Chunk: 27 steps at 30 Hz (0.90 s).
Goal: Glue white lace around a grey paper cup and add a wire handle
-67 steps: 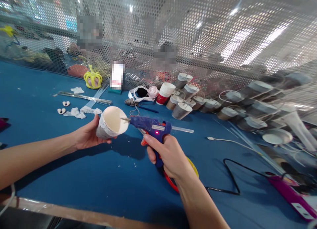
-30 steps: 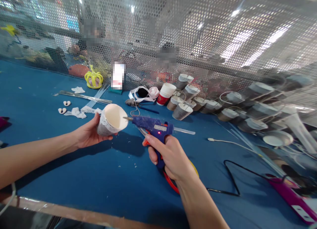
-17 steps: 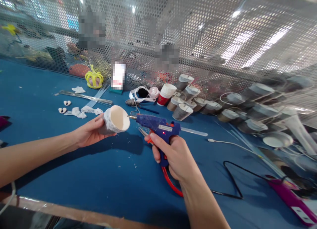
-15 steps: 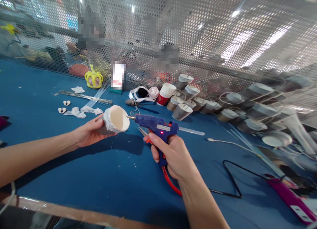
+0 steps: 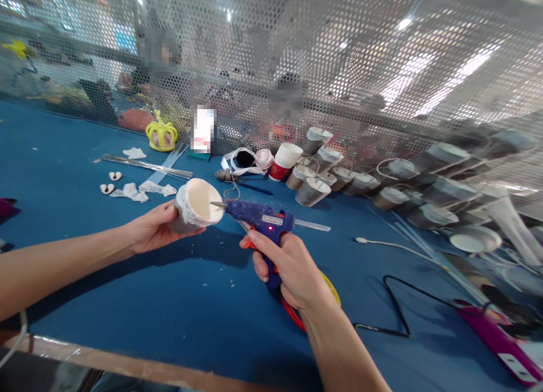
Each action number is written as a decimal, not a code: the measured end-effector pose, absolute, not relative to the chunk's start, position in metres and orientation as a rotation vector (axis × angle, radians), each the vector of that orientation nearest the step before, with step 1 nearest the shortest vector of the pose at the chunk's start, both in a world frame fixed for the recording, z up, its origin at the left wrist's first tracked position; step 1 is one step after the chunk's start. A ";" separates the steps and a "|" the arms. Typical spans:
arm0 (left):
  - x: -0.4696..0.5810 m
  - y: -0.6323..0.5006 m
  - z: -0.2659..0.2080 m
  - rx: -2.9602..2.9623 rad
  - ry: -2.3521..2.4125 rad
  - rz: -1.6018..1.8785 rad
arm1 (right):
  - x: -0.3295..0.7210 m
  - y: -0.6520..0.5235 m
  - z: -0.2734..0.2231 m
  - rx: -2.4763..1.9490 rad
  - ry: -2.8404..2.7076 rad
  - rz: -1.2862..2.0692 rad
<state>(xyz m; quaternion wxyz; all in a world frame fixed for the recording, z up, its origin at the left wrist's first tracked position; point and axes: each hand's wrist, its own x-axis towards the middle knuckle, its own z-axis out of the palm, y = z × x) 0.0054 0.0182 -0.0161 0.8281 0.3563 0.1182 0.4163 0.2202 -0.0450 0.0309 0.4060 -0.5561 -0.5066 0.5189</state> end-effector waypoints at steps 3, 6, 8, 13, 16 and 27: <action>0.005 0.019 -0.016 0.763 0.252 0.884 | 0.221 -0.045 0.031 -1.415 -1.276 1.281; 0.005 0.019 -0.016 0.775 0.253 0.885 | 0.221 -0.046 0.032 -1.439 -1.333 1.302; 0.005 0.019 -0.017 0.777 0.249 0.882 | 0.222 -0.046 0.032 -1.446 -1.343 1.304; 0.004 0.020 -0.023 0.815 0.271 0.802 | 0.228 -0.045 0.031 -1.420 -1.326 1.163; 0.002 0.020 -0.026 0.811 0.281 0.691 | 0.231 -0.044 0.030 -1.448 -1.366 1.112; 0.001 0.023 -0.026 0.831 0.318 0.582 | 0.230 -0.047 0.040 -1.729 -1.594 0.859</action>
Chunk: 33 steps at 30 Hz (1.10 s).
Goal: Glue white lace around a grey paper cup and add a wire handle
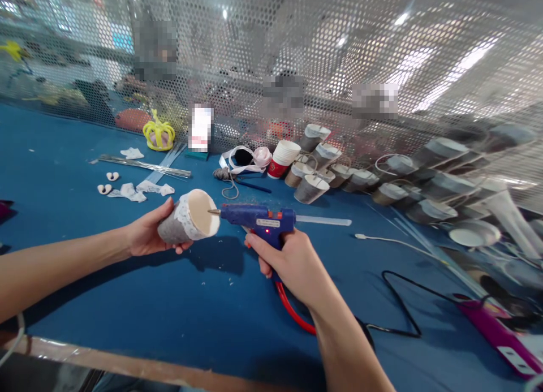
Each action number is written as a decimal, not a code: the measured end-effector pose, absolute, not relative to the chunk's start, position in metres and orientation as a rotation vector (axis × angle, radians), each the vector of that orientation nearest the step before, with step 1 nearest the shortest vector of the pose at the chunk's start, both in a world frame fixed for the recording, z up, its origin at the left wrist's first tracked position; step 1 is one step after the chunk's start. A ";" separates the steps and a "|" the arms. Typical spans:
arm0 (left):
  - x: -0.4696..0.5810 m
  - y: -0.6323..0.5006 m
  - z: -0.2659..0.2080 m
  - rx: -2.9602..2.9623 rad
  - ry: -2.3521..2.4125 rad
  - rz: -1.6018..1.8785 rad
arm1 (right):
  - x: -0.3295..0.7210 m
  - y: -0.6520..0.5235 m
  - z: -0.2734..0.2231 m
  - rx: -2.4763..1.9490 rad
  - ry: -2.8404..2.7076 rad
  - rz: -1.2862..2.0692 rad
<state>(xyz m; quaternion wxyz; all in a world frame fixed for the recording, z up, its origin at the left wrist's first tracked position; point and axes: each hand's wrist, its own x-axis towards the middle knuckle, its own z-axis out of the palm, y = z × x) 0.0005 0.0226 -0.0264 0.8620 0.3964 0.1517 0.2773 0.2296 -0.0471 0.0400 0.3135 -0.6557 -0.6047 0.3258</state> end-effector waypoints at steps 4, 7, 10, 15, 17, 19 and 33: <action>0.001 0.021 -0.023 0.843 0.340 0.537 | 0.234 -0.048 0.043 -1.723 -1.649 0.819; 0.001 0.018 -0.020 0.850 0.344 0.458 | 0.235 -0.047 0.043 -1.706 -1.647 0.785; 0.001 0.018 -0.020 0.856 0.359 0.408 | 0.233 -0.046 0.043 -1.702 -1.648 0.806; 0.000 0.020 -0.022 0.907 0.364 0.458 | 0.232 -0.046 0.044 -1.757 -1.650 0.943; 0.000 0.021 -0.023 0.962 0.349 0.520 | 0.234 -0.047 0.043 -1.761 -1.651 0.974; 0.001 0.022 -0.023 1.007 0.334 0.577 | 0.236 -0.047 0.043 -1.744 -1.648 0.950; 0.000 0.023 -0.019 1.014 0.328 0.762 | 0.237 -0.045 0.037 -1.509 -1.383 1.112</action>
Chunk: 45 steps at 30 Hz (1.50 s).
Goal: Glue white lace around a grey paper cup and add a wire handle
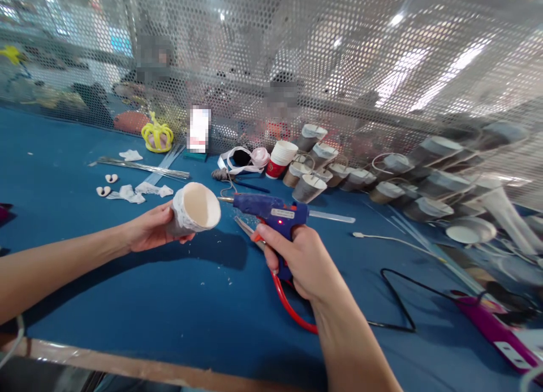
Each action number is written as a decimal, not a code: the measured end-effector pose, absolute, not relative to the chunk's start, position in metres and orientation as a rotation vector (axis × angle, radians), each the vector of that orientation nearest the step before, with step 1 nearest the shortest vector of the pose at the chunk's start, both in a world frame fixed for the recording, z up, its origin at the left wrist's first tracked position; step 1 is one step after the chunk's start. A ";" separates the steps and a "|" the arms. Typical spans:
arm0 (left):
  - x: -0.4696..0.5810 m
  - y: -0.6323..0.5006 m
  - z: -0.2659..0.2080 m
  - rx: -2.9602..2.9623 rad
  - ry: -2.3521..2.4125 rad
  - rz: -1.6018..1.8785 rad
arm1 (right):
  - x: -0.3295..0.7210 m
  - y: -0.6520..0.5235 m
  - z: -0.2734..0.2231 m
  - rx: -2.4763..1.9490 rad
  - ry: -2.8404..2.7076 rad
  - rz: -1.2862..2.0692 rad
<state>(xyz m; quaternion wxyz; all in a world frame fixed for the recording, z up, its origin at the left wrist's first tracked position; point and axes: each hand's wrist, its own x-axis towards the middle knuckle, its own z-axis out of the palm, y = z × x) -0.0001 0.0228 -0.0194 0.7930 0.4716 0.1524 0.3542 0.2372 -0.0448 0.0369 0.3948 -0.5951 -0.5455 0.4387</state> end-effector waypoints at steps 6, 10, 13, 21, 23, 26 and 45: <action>0.000 0.022 -0.020 0.989 0.323 0.793 | 0.231 -0.046 0.037 -1.493 -1.409 1.202; 0.001 0.022 -0.020 0.959 0.307 0.803 | 0.230 -0.047 0.039 -1.418 -1.287 1.252; 0.001 0.022 -0.019 0.946 0.305 0.832 | 0.230 -0.047 0.038 -1.459 -1.342 1.268; 0.003 0.021 -0.018 0.913 0.323 0.879 | 0.230 -0.046 0.036 -1.446 -1.346 1.290; 0.003 0.021 -0.019 0.907 0.326 0.888 | 0.230 -0.046 0.037 -1.458 -1.376 1.315; 0.003 0.020 -0.018 0.899 0.325 0.892 | 0.231 -0.047 0.038 -1.411 -1.310 1.300; 0.002 0.015 -0.016 0.928 0.326 0.679 | 0.224 -0.045 0.036 -1.429 -1.276 1.343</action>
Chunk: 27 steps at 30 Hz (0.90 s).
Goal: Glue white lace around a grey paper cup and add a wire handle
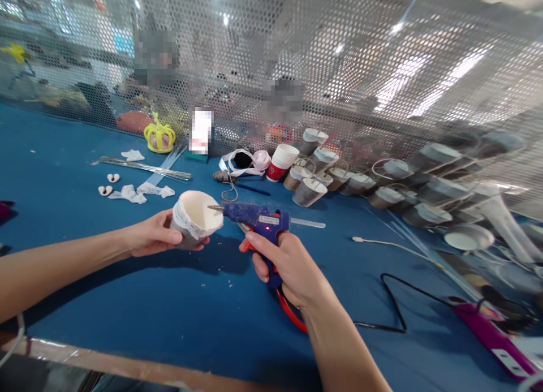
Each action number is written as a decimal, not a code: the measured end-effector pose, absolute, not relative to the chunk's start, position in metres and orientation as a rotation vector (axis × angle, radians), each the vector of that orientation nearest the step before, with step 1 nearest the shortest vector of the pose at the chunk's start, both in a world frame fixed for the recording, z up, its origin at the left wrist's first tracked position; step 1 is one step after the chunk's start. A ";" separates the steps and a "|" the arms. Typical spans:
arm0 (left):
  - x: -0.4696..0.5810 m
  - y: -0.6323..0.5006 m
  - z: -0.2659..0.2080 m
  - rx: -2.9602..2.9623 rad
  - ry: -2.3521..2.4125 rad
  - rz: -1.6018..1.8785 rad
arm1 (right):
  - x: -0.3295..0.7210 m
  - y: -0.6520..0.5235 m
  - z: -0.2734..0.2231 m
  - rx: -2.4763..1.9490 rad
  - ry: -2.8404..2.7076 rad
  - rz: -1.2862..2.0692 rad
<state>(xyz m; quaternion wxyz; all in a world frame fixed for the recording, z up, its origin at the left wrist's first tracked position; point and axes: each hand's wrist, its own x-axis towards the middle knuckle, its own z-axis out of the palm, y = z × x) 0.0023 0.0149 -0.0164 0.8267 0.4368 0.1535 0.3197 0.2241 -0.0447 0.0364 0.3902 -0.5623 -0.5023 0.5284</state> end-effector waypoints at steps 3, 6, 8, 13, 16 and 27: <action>0.003 0.015 -0.016 0.949 0.343 0.732 | 0.228 -0.045 0.036 -1.415 -1.258 1.296; 0.004 0.015 -0.016 0.958 0.356 0.791 | 0.229 -0.045 0.036 -1.420 -1.289 1.309; 0.005 0.016 -0.017 0.966 0.368 0.816 | 0.229 -0.045 0.036 -1.422 -1.316 1.347; 0.004 0.018 -0.019 1.090 0.438 0.884 | 0.229 -0.045 0.037 -1.346 -1.205 1.325; 0.003 0.017 -0.018 1.189 0.477 0.899 | 0.229 -0.045 0.037 -1.342 -1.192 1.346; 0.006 0.014 -0.019 1.276 0.454 0.807 | 0.221 -0.045 0.031 -1.307 -1.184 1.472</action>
